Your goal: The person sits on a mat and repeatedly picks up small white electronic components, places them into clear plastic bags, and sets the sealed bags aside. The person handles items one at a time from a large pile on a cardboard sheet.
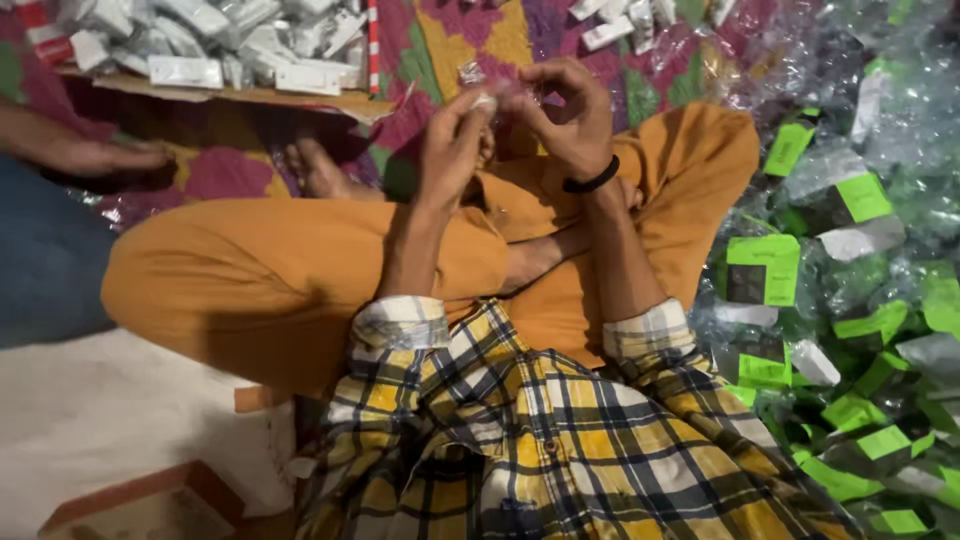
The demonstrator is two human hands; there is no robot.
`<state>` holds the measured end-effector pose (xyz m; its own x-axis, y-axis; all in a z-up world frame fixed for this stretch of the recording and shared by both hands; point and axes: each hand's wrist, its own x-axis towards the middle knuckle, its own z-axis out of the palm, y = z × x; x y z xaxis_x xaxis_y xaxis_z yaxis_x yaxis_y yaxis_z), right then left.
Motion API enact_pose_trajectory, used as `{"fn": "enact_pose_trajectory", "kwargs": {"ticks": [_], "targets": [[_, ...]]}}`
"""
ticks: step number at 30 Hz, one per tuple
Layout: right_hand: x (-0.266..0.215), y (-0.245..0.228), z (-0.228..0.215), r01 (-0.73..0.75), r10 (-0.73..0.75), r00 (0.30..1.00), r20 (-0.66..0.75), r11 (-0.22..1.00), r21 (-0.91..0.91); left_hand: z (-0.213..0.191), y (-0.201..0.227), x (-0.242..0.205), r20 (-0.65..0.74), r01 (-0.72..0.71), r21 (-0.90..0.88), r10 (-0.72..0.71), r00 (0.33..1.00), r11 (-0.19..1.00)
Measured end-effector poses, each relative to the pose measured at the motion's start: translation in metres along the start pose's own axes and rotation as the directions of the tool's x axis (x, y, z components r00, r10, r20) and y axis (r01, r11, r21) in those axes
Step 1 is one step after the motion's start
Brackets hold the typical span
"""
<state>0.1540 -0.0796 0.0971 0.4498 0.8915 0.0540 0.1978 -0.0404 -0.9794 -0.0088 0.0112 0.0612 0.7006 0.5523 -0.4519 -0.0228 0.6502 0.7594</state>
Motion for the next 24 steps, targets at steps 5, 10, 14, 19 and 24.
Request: {"fn": "enact_pose_trajectory", "kwargs": {"ticks": [5,10,14,19,24], "targets": [[0.003,-0.009,0.006,0.097,-0.093,0.995,0.029,0.976,-0.194,0.004,-0.003,-0.007,-0.005,-0.074,0.053,0.074,0.997,0.996],[0.004,-0.008,0.005,-0.107,0.104,0.994,-0.025,0.966,-0.234,0.009,-0.003,-0.003,-0.083,-0.02,-0.061,0.015,0.996,0.998],[0.001,-0.01,0.009,-0.078,0.071,0.997,-0.038,0.973,-0.219,0.005,-0.007,0.002,-0.036,0.054,-0.17,-0.061,0.997,0.984],[0.0,-0.007,0.007,0.062,-0.098,0.99,-0.098,0.944,-0.325,0.001,-0.011,0.006,0.013,0.115,-0.401,-0.12,0.993,0.909],[0.001,0.003,-0.001,0.071,-0.139,0.966,-0.22,0.954,-0.292,-0.002,-0.006,0.006,0.12,0.142,-0.506,-0.094,0.988,0.851]]}}
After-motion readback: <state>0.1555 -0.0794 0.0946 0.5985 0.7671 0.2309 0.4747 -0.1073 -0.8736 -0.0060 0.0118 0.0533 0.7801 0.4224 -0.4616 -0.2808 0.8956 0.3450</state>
